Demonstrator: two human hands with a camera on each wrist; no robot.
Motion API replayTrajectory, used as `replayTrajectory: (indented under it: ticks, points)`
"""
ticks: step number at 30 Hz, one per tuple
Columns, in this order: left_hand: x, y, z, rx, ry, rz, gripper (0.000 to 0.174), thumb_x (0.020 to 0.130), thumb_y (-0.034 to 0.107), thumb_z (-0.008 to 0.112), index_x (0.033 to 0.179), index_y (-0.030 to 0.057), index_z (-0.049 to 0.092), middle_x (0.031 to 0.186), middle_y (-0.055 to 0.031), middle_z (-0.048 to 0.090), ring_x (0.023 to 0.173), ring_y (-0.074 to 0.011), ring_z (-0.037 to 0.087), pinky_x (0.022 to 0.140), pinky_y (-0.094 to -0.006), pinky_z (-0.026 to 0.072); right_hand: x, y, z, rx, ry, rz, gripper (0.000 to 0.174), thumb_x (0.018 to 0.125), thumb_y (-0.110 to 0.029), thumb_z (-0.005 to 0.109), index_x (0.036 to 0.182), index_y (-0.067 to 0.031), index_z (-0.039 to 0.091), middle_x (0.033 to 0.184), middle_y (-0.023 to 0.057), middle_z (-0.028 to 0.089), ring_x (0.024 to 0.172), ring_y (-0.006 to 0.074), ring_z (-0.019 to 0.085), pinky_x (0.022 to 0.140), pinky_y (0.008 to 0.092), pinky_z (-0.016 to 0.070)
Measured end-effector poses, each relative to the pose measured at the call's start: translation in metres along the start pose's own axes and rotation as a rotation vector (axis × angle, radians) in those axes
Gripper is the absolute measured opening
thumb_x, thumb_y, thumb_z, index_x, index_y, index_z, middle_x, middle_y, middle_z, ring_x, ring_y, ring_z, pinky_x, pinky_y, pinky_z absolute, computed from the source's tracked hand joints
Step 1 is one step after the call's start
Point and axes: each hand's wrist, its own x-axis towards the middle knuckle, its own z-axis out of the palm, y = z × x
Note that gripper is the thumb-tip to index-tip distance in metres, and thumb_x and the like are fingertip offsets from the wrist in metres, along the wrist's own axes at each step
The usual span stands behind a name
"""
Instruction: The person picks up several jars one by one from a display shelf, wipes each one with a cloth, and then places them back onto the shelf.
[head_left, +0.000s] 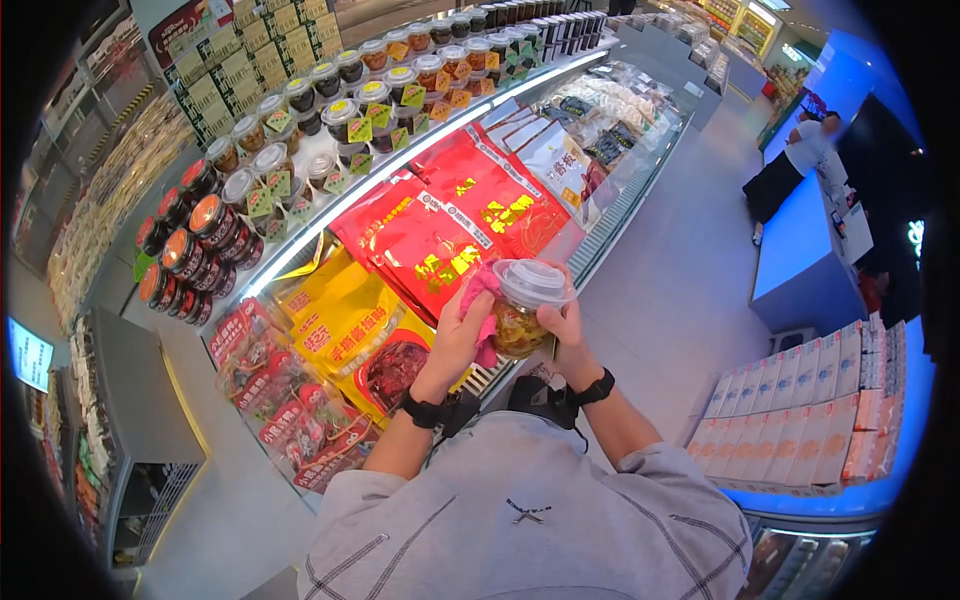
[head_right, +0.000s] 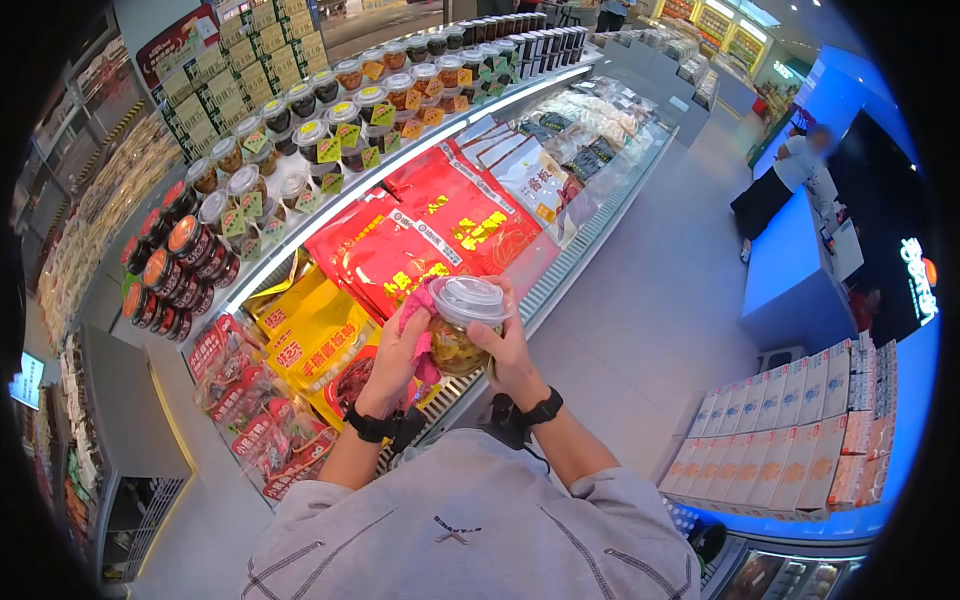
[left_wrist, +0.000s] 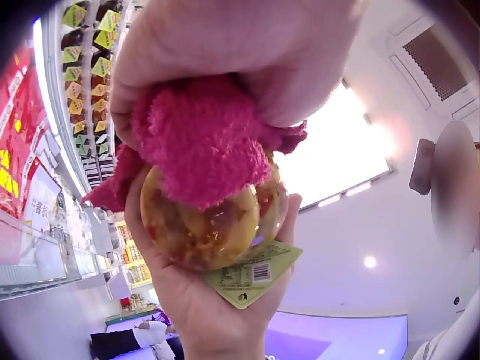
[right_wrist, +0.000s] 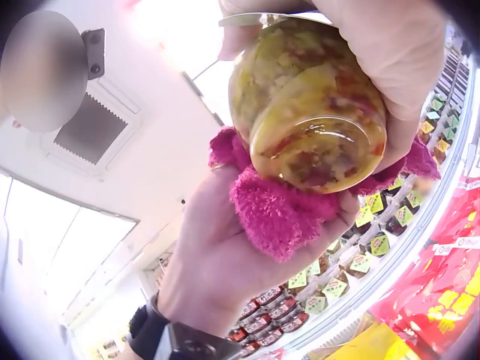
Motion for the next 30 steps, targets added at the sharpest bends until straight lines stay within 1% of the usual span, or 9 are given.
replayTrajectory:
  ticks: [4, 8, 13, 17, 19, 20, 26, 29, 30]
  points:
    - [0.000, -0.002, 0.002, 0.004, 0.024, 0.019, 0.033, 0.100, 0.021, 0.050, 0.125, 0.0005, 0.054, 0.112, -0.0026, 0.061, 0.100, -0.0080, 0.054, 0.088, -0.0254, 0.0444, -0.003, 0.000, -0.003, 0.142, -0.004, 0.077, 0.066, 0.083, -0.026, 0.074, 0.133, -0.0081, 0.035, 0.126, 0.0085, 0.052, 0.118, 0.0202, 0.052, 0.102, 0.0361, 0.0421]
    - [-0.001, -0.015, 0.001, -0.034, 0.059, 0.042, 0.033, 0.101, 0.021, 0.049, 0.126, 0.0003, 0.053, 0.111, -0.0023, 0.060, 0.100, -0.0076, 0.053, 0.089, -0.0256, 0.0438, -0.004, 0.005, -0.014, 0.245, 0.002, 0.128, 0.063, 0.086, -0.031, 0.070, 0.135, -0.0080, 0.037, 0.129, 0.0100, 0.051, 0.121, 0.0226, 0.051, 0.103, 0.0389, 0.0422]
    - [-0.005, -0.021, 0.001, 0.022, 0.063, 0.105, 0.035, 0.100, 0.023, 0.051, 0.127, 0.0008, 0.052, 0.115, -0.0025, 0.059, 0.102, -0.0086, 0.054, 0.090, -0.0264, 0.0439, -0.009, 0.007, -0.026, 0.361, -0.001, 0.246, 0.069, 0.090, -0.042, 0.062, 0.141, -0.0050, 0.035, 0.139, 0.0150, 0.047, 0.125, 0.0281, 0.050, 0.106, 0.0436, 0.0403]
    - [-0.005, -0.026, 0.003, -0.514, 0.091, -0.083, 0.043, 0.102, 0.033, 0.044, 0.133, 0.0026, 0.047, 0.122, -0.0066, 0.059, 0.107, -0.0152, 0.058, 0.094, -0.0301, 0.0463, -0.002, 0.000, -0.019, 0.462, -0.142, 0.230, 0.076, 0.090, -0.049, 0.059, 0.143, -0.0018, 0.034, 0.142, 0.0184, 0.045, 0.127, 0.0333, 0.049, 0.106, 0.0471, 0.0399]
    - [-0.008, -0.018, 0.000, -0.806, 0.021, -0.145, 0.048, 0.102, 0.038, 0.039, 0.135, 0.0033, 0.044, 0.126, -0.0090, 0.058, 0.110, -0.0190, 0.059, 0.095, -0.0328, 0.0475, -0.002, -0.004, -0.020, 0.337, -0.125, 0.184, 0.083, 0.087, -0.056, 0.057, 0.145, -0.0023, 0.031, 0.144, 0.0214, 0.040, 0.126, 0.0386, 0.048, 0.101, 0.0523, 0.0446]
    - [-0.008, -0.013, 0.002, -0.782, 0.062, -0.133, 0.053, 0.103, 0.041, 0.033, 0.138, 0.0029, 0.041, 0.131, -0.0122, 0.056, 0.115, -0.0233, 0.058, 0.097, -0.0362, 0.0480, -0.003, -0.005, -0.022, 0.275, -0.115, 0.160, 0.086, 0.086, -0.060, 0.056, 0.145, -0.0025, 0.030, 0.145, 0.0228, 0.038, 0.125, 0.0413, 0.048, 0.098, 0.0549, 0.0469]
    - [-0.007, -0.013, -0.011, -0.814, -0.021, -0.222, 0.061, 0.101, 0.050, 0.029, 0.139, 0.0039, 0.040, 0.132, -0.0167, 0.054, 0.112, -0.0308, 0.058, 0.082, -0.0416, 0.0520, -0.008, -0.001, -0.052, 0.259, -0.059, 0.189, 0.087, 0.086, -0.060, 0.057, 0.145, -0.0025, 0.030, 0.144, 0.0234, 0.039, 0.124, 0.0402, 0.049, 0.098, 0.0546, 0.0469]
    - [-0.007, -0.016, -0.010, -0.752, 0.000, -0.215, 0.059, 0.101, 0.049, 0.032, 0.139, 0.0052, 0.040, 0.131, -0.0165, 0.054, 0.109, -0.0293, 0.060, 0.083, -0.0398, 0.0530, -0.009, -0.001, -0.054, 0.256, -0.013, 0.168, 0.087, 0.086, -0.061, 0.056, 0.144, -0.0019, 0.031, 0.143, 0.0235, 0.040, 0.124, 0.0401, 0.049, 0.098, 0.0550, 0.0468]
    - [-0.006, -0.019, -0.011, -0.717, 0.019, -0.239, 0.057, 0.101, 0.047, 0.034, 0.139, 0.0050, 0.041, 0.130, -0.0159, 0.056, 0.107, -0.0282, 0.061, 0.084, -0.0389, 0.0530, -0.009, -0.004, -0.051, 0.287, -0.035, 0.170, 0.083, 0.087, -0.057, 0.057, 0.144, -0.0022, 0.033, 0.141, 0.0217, 0.043, 0.125, 0.0376, 0.049, 0.101, 0.0526, 0.0446]
